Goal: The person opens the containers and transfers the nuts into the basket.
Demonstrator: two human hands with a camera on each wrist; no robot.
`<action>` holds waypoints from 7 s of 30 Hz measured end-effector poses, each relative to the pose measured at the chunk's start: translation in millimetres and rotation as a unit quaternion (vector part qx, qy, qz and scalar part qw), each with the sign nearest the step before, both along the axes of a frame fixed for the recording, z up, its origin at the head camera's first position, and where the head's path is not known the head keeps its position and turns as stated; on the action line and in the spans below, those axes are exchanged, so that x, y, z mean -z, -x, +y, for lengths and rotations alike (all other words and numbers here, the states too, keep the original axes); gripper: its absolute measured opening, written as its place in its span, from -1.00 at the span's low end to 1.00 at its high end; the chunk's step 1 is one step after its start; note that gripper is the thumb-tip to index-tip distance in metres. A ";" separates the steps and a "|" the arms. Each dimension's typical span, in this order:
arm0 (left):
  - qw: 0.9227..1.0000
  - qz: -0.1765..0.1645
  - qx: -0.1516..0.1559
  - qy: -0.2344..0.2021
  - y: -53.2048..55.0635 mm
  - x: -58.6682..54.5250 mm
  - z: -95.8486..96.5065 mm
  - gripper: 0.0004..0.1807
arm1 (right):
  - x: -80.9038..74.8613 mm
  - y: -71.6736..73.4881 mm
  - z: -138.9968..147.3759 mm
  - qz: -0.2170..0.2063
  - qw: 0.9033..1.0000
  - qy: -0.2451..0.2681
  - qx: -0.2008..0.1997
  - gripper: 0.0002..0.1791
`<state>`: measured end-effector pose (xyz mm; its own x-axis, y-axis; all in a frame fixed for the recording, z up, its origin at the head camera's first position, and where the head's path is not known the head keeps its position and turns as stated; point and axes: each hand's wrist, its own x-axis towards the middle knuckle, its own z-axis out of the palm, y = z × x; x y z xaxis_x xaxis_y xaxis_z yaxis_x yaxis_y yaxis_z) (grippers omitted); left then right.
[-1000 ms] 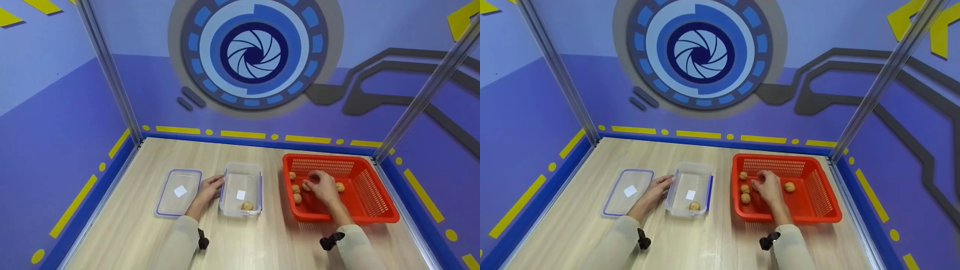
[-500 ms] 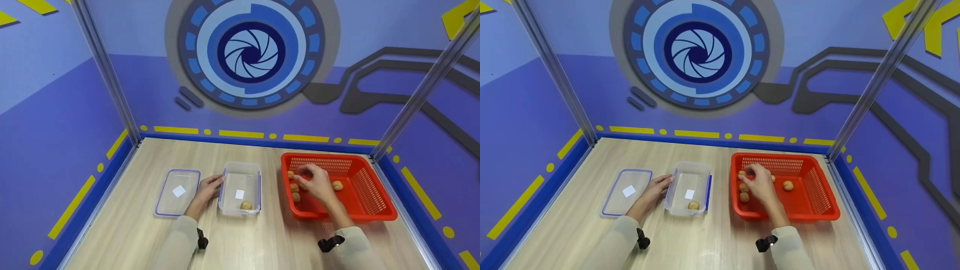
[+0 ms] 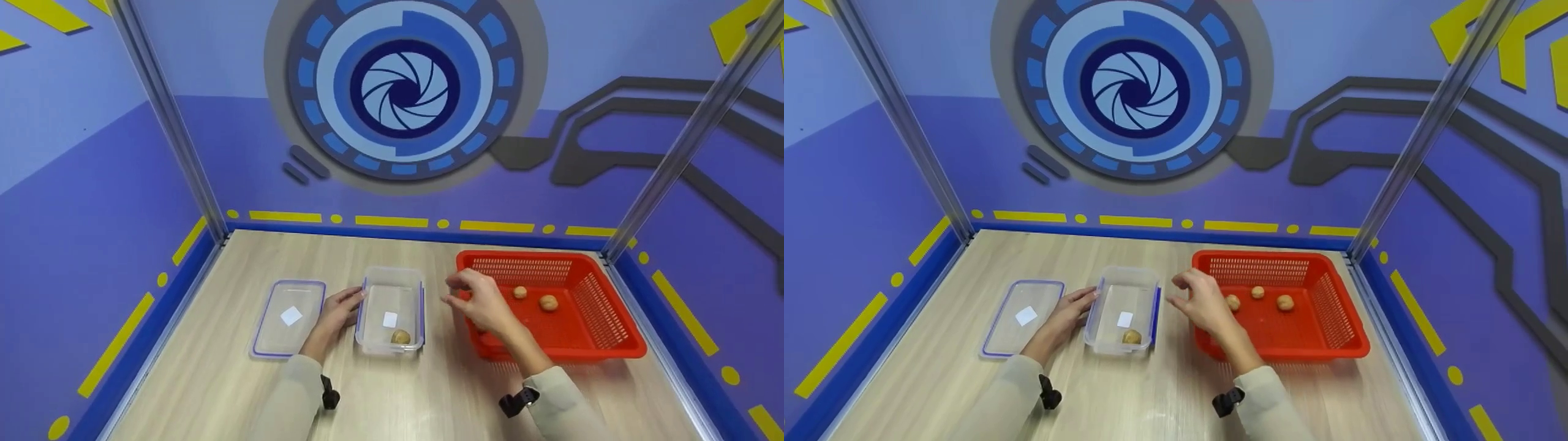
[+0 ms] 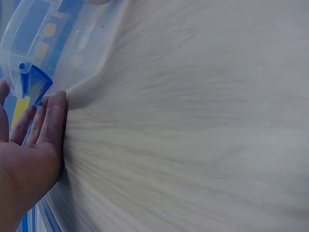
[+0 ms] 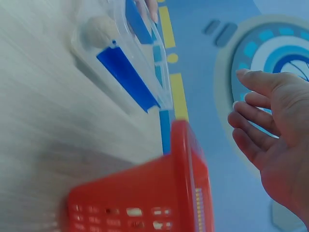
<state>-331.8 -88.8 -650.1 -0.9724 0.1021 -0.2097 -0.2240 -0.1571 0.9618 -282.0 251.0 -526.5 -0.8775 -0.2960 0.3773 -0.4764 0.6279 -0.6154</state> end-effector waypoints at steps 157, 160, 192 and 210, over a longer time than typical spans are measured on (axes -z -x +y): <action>1.000 -0.004 -0.001 -0.006 -2.8 -5.0 0.8 -0.44 | 77.3 11.9 -93.7 0.056 0.961 -0.189 -0.195 -0.81; 1.000 -0.003 -0.003 -0.011 -2.0 -5.2 4.1 -0.44 | 75.8 11.0 -89.6 0.045 0.964 -0.185 -0.186 -0.80; 1.000 -0.002 0.001 -0.003 0.3 -0.9 0.6 -0.39 | 31.4 -13.1 -63.0 0.029 0.984 -0.087 -0.154 -0.71; 0.997 0.000 -0.018 0.073 -3.3 -23.2 10.4 -0.36 | 0.7 -28.0 15.3 0.086 0.994 -0.036 -0.055 -0.64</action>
<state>-328.6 -78.5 -626.9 -0.9750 0.0360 -0.2195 -0.2204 -0.0236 0.9751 -254.0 266.2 -527.2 -0.7627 -0.4184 0.4931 -0.6389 0.6055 -0.4745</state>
